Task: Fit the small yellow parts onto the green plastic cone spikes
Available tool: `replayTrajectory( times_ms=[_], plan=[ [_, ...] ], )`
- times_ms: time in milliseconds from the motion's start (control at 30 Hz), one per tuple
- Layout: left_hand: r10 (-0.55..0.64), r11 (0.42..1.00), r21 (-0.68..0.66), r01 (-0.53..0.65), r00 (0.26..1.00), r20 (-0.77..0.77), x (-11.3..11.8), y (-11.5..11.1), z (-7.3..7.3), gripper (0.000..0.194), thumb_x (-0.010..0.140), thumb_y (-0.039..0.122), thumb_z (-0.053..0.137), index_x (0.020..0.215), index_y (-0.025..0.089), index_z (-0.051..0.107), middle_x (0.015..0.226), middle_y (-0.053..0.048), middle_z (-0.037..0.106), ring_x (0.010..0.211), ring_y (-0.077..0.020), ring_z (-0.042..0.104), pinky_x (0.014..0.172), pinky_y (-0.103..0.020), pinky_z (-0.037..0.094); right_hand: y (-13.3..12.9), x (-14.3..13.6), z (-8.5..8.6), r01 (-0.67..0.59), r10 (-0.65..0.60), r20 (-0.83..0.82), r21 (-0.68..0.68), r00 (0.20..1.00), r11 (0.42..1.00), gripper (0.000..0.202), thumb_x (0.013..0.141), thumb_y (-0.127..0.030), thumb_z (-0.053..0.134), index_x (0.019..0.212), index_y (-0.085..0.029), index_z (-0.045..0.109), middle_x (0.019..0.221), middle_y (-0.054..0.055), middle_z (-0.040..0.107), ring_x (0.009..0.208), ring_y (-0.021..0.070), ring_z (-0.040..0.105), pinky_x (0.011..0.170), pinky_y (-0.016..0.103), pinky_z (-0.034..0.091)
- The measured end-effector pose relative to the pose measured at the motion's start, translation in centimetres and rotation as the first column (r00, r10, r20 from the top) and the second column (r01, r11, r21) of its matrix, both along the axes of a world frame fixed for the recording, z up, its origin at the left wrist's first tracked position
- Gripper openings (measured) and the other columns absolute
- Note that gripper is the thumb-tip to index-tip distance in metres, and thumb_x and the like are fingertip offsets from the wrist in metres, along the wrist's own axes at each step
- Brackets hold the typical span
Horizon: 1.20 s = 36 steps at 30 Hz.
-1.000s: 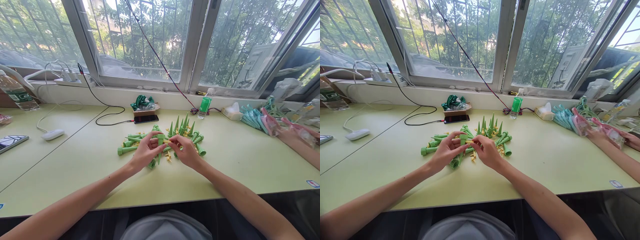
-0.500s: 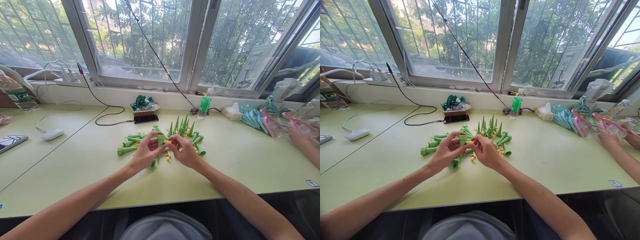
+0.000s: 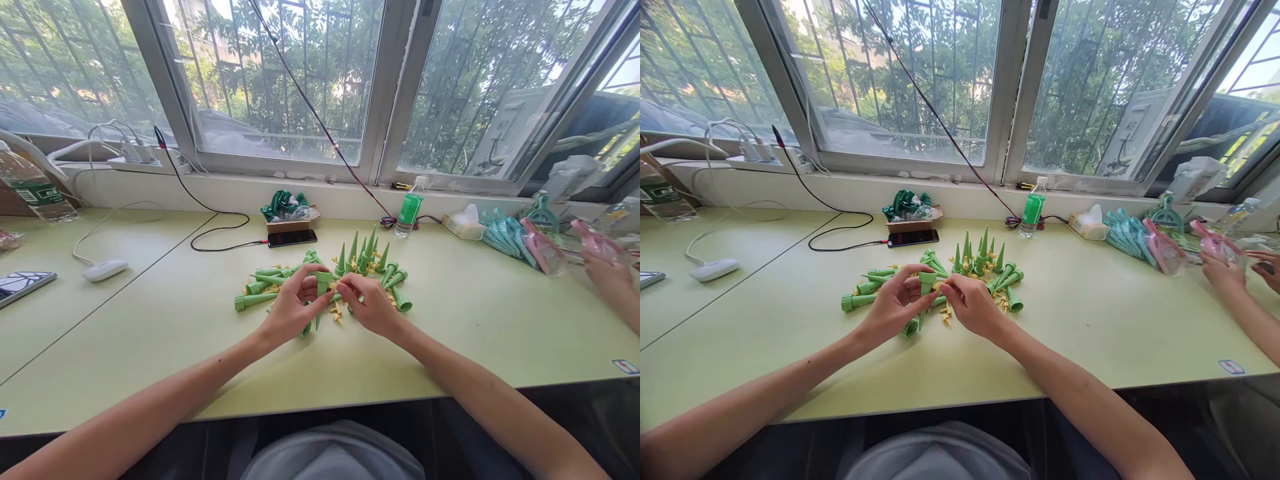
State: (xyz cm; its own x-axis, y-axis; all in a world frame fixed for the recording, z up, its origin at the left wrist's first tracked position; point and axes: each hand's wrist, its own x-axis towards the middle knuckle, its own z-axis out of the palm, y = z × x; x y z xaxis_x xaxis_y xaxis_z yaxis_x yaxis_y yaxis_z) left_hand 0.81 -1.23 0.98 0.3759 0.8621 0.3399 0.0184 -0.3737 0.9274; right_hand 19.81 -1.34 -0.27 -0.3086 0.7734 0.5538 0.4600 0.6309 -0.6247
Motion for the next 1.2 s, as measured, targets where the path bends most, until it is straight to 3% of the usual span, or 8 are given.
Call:
replayTrajectory(
  times_ms=[167, 500, 933, 1200],
  plan=[
    [-0.040, 0.995, -0.092, 0.049, 0.994, 0.100, 0.15, -0.06, 0.20, 0.041, 0.083, 0.032, 0.072, 0.117, 0.020, 0.051, 0.086, -0.003, 0.068, 0.074, -0.0121, 0.062, 0.067, -0.022, 0.052, -0.24, -0.12, 0.12, -0.010, 0.010, -0.043, -0.014, 0.999, 1.000, 0.016, 0.097, -0.033, 0.052, 0.095, -0.018, 0.059, 0.069, -0.001, 0.059, 0.060, 0.0113, 0.051, 0.057, 0.022, 0.040],
    [-0.048, 0.974, -0.209, 0.083, 0.985, 0.167, 0.14, 0.03, 0.15, 0.046, 0.081, 0.031, 0.075, 0.117, 0.020, 0.050, 0.087, -0.003, 0.069, 0.077, -0.0118, 0.064, 0.071, -0.022, 0.053, -0.20, -0.15, 0.22, 0.010, -0.007, -0.066, 0.037, 0.998, 0.999, 0.011, 0.094, -0.027, 0.055, 0.094, -0.017, 0.059, 0.072, 0.000, 0.059, 0.062, 0.0118, 0.052, 0.059, 0.023, 0.042],
    [0.052, 0.993, 0.110, -0.046, 0.997, -0.052, -0.06, -0.08, -0.22, 0.037, 0.086, 0.033, 0.068, 0.117, 0.021, 0.052, 0.085, -0.003, 0.066, 0.079, -0.0150, 0.064, 0.071, -0.025, 0.055, -0.16, -0.06, 0.02, -0.005, 0.005, -0.019, 0.004, 1.000, 1.000, 0.023, 0.100, -0.032, 0.047, 0.085, -0.018, 0.057, 0.063, -0.003, 0.050, 0.055, 0.0098, 0.043, 0.055, 0.023, 0.034],
    [0.052, 0.984, 0.172, -0.037, 0.995, -0.085, -0.01, -0.17, -0.16, 0.034, 0.087, 0.031, 0.066, 0.117, 0.021, 0.052, 0.082, 0.000, 0.064, 0.076, -0.0129, 0.062, 0.072, -0.025, 0.055, -0.07, 0.04, -0.05, -0.027, 0.027, 0.007, 0.016, 1.000, 0.999, 0.037, 0.103, -0.033, 0.036, 0.070, -0.019, 0.045, 0.062, -0.003, 0.048, 0.054, 0.0096, 0.041, 0.057, 0.024, 0.031]
  ],
)
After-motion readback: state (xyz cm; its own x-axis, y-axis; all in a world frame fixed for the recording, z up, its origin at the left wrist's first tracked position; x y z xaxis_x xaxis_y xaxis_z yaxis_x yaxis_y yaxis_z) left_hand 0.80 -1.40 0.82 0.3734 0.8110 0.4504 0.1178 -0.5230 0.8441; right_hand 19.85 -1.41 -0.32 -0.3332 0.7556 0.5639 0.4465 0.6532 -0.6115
